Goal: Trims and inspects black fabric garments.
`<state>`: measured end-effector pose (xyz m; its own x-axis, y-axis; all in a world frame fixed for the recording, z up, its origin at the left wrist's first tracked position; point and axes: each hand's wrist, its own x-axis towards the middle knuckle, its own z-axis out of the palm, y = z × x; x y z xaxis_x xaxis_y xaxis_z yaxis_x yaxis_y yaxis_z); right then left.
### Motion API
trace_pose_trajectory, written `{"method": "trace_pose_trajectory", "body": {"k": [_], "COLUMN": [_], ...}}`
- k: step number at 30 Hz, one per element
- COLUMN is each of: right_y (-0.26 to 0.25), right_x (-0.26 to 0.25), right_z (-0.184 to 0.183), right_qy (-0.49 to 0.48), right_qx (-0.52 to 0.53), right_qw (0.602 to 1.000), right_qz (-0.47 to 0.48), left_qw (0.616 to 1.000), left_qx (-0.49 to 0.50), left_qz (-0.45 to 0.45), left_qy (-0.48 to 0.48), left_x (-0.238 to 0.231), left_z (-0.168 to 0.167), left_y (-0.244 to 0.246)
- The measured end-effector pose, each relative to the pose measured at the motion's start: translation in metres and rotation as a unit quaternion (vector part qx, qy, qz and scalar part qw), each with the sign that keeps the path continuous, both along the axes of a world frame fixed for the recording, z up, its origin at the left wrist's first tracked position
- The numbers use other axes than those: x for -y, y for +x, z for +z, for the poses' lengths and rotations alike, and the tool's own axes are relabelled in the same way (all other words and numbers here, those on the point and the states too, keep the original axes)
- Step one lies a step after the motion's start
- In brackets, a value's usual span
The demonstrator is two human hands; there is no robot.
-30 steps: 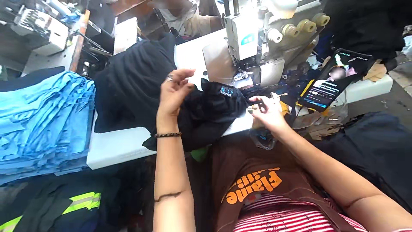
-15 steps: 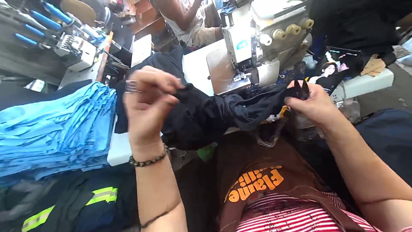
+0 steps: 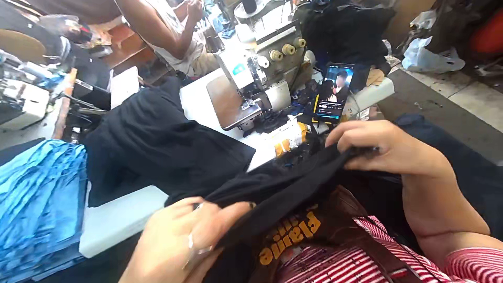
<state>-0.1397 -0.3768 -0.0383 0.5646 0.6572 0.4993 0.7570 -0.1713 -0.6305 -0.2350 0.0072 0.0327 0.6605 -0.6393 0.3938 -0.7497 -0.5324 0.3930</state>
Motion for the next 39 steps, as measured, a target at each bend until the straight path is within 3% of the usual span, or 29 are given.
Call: {"method": "trace_pose_trajectory", "body": {"k": [4,9,13,18,26,34,39], "right_y": [0.0,0.036,0.087,0.13,0.155,0.156,0.151], "right_x": [-0.006,-0.048,-0.089,-0.121,-0.128,-0.132,-0.123], "right_z": [0.003,-0.024,-0.057,-0.082,-0.103,-0.104,-0.099], "right_qy": [0.0,0.018,0.073,0.098,0.02,-0.014,0.02], "right_qx": [-0.035,-0.157,-0.225,-0.243,-0.227,-0.191,-0.218], "right_qw": [0.999,0.973,0.944,0.931,0.926,0.923,0.925], "right_qz": [0.014,-0.168,-0.229,-0.253,-0.301,-0.335,-0.312], "left_qw": [0.995,0.957,0.901,0.849,0.814,0.788,0.743], "left_qx": [-0.09,-0.119,-0.133,-0.143,-0.201,-0.241,-0.316], "left_qz": [-0.002,0.193,0.325,0.35,0.388,0.392,0.307], "left_qy": [-0.04,-0.182,-0.255,-0.37,-0.384,-0.408,-0.504], "left_x": [-0.009,-0.035,-0.046,-0.059,-0.068,-0.071,-0.062], "left_z": [0.001,-0.053,-0.097,-0.136,-0.161,-0.17,-0.145], "left_y": [-0.006,0.03,0.084,0.147,0.181,0.191,0.158]}}
